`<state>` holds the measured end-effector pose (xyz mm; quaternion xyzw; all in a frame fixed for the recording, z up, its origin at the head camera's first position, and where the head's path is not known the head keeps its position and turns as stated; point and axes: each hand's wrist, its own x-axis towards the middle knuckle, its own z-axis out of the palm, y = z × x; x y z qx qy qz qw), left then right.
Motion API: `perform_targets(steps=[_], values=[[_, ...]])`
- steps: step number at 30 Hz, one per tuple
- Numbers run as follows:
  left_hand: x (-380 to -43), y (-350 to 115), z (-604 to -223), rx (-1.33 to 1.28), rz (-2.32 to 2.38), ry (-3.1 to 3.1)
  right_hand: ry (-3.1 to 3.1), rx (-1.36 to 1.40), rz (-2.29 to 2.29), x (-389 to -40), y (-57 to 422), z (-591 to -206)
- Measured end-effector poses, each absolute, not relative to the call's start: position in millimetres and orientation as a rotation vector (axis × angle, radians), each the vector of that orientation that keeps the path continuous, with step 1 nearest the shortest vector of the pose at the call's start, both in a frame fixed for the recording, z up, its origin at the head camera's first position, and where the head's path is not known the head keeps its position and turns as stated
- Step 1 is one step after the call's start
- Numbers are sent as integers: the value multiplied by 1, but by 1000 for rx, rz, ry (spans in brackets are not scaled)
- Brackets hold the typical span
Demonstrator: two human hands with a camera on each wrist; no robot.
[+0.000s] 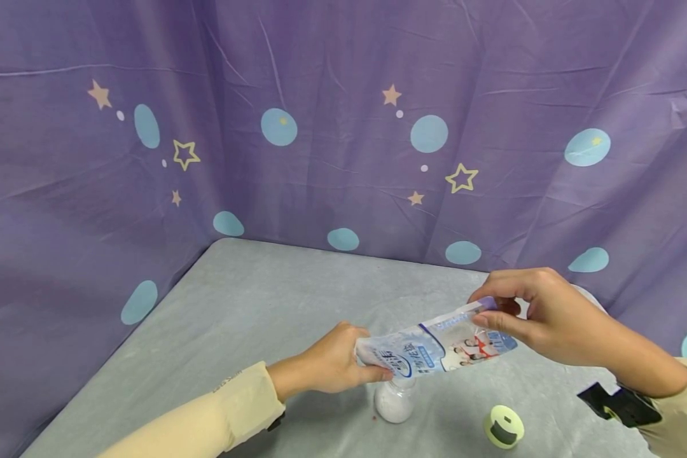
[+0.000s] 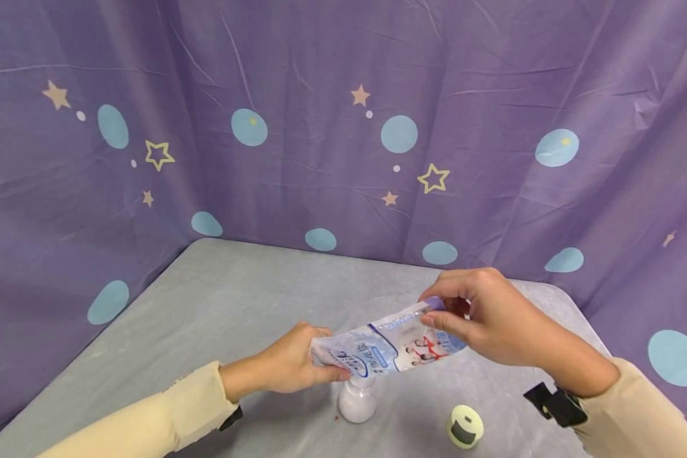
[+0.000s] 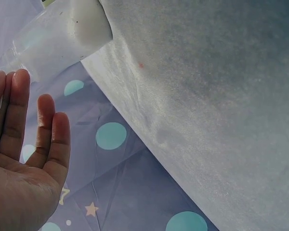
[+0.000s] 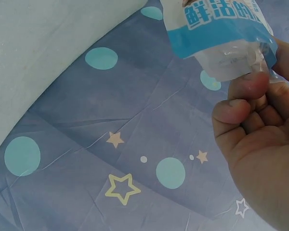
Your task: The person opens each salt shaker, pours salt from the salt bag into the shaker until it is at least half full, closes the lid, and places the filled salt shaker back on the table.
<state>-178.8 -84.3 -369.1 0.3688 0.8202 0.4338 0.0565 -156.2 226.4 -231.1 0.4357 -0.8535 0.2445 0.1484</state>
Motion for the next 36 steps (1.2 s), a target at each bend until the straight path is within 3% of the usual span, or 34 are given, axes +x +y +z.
perform_targets(steps=[36], values=[[-179, -85, -370, 1079, 1336, 2428, -2483, 1251, 708, -154, 226, -231]])
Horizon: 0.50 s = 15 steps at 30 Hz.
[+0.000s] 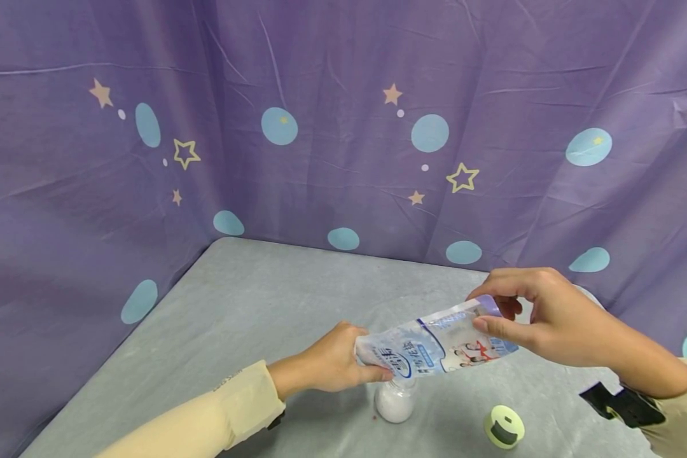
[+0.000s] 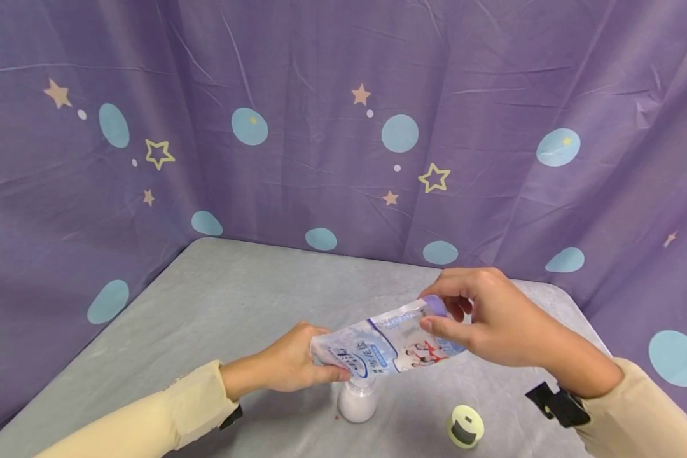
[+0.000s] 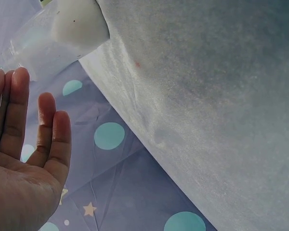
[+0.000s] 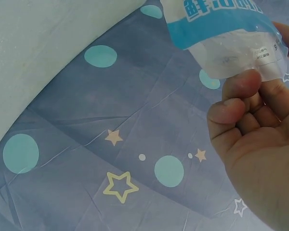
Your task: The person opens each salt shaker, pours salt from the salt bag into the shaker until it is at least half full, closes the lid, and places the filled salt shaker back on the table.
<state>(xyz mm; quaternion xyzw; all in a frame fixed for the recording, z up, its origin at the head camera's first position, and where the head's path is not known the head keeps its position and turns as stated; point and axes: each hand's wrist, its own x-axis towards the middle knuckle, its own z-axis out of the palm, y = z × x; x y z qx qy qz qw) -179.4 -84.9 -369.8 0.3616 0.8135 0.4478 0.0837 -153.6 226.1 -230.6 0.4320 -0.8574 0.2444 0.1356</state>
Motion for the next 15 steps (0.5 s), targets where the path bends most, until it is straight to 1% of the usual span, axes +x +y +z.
perform_targets(steps=[15], values=[[-179, -84, -369, 1065, 1339, 2425, -2467, 1258, 687, -152, 225, -228]])
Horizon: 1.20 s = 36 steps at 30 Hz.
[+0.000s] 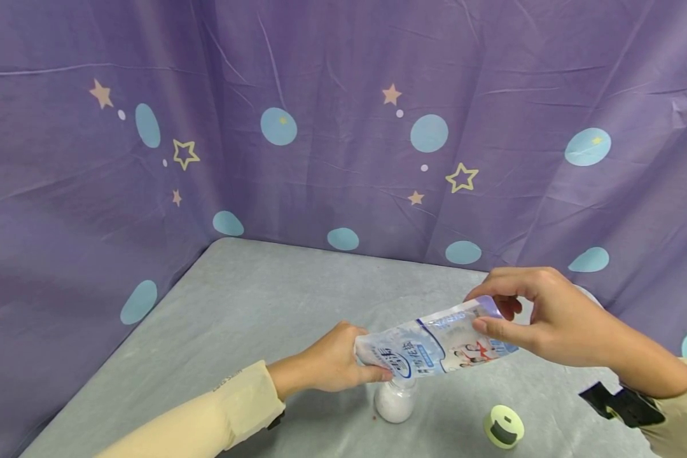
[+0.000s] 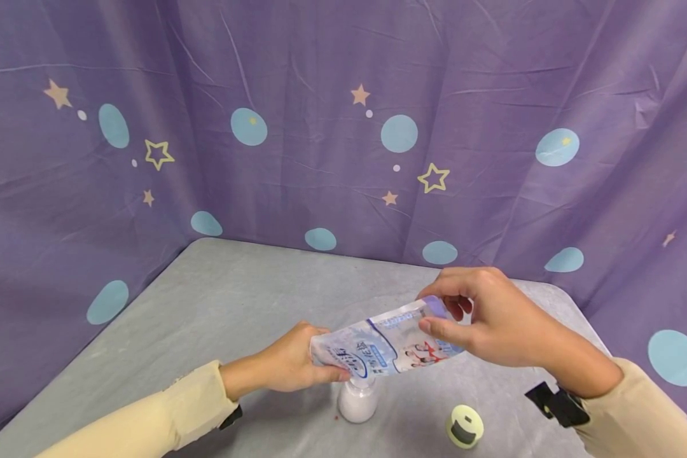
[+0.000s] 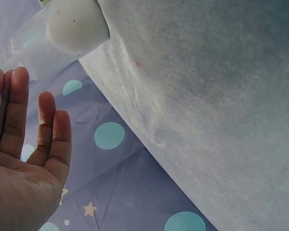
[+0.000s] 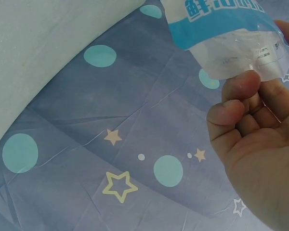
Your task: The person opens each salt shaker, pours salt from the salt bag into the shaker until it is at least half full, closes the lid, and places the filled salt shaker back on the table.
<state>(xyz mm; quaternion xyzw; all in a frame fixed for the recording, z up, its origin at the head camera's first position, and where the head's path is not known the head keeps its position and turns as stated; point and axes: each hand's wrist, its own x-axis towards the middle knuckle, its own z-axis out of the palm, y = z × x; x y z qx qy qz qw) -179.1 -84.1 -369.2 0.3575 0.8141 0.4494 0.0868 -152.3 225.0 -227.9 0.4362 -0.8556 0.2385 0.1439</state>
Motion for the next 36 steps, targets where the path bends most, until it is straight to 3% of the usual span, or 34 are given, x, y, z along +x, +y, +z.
perform_targets(steps=[36], values=[[-181, -86, -371, 1087, 1316, 2411, -2447, 1279, 695, -153, 222, -228]])
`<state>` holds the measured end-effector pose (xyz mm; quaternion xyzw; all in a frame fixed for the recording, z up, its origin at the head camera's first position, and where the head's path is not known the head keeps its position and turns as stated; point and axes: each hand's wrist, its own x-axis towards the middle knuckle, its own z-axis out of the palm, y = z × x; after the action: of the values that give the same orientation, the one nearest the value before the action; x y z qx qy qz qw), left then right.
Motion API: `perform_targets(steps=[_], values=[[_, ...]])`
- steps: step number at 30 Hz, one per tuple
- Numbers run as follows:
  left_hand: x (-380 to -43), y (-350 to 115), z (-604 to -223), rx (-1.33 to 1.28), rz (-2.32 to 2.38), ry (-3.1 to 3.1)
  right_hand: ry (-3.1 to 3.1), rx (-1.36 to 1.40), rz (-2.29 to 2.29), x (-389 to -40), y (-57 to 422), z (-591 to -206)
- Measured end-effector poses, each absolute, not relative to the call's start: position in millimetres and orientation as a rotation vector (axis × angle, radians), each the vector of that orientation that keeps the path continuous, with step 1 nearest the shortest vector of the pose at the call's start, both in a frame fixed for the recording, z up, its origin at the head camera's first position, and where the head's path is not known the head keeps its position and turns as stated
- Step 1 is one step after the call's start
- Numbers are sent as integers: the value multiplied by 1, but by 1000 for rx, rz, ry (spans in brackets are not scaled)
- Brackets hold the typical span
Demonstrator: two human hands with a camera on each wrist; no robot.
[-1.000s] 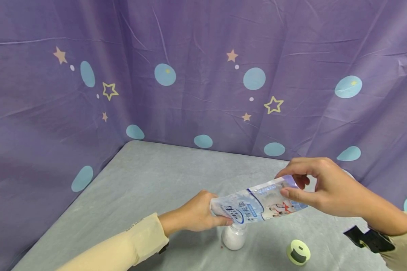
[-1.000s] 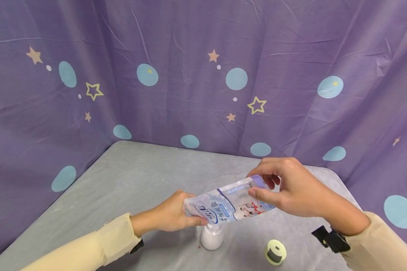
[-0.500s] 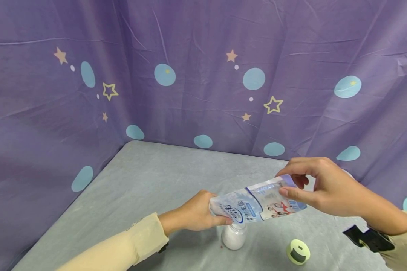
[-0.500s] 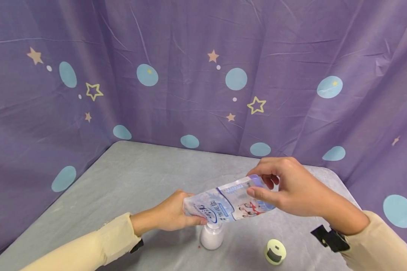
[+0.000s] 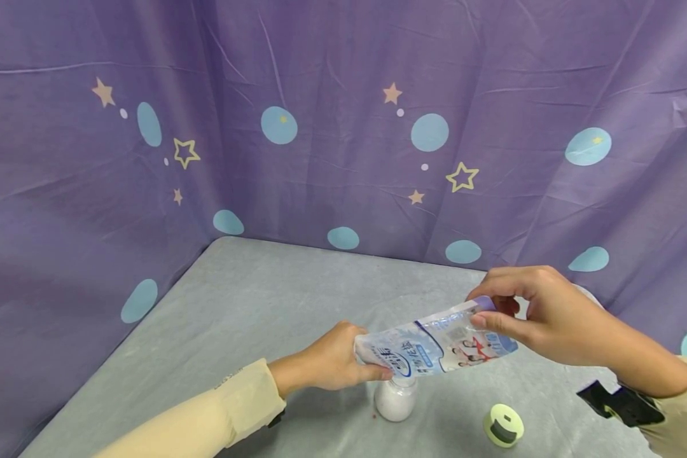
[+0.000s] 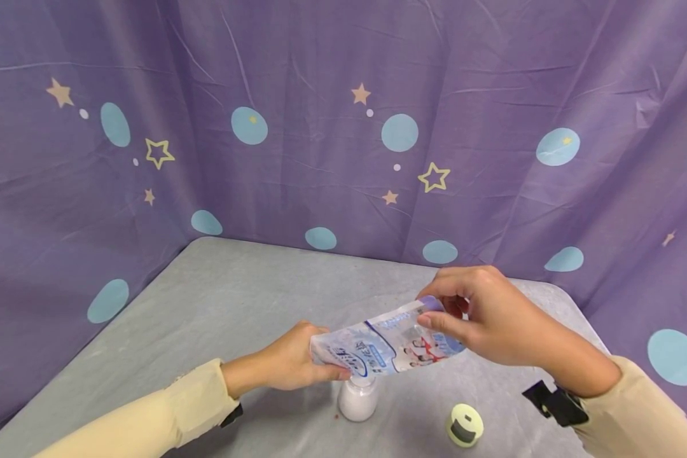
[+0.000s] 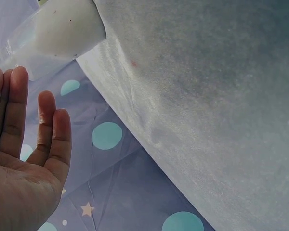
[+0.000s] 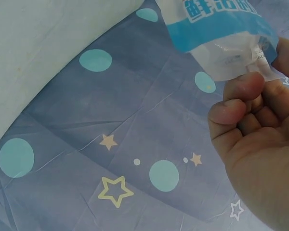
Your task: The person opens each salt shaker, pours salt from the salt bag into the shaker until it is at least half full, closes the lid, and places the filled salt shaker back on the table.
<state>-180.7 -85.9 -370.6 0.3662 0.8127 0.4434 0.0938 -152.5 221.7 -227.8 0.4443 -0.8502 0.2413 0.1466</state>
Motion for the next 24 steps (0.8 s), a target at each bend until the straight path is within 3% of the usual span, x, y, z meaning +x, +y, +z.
perform_targets(steps=[24], values=[[-180, -84, -367, 1075, 1286, 2444, -2485, 1269, 735, -152, 236, -238]])
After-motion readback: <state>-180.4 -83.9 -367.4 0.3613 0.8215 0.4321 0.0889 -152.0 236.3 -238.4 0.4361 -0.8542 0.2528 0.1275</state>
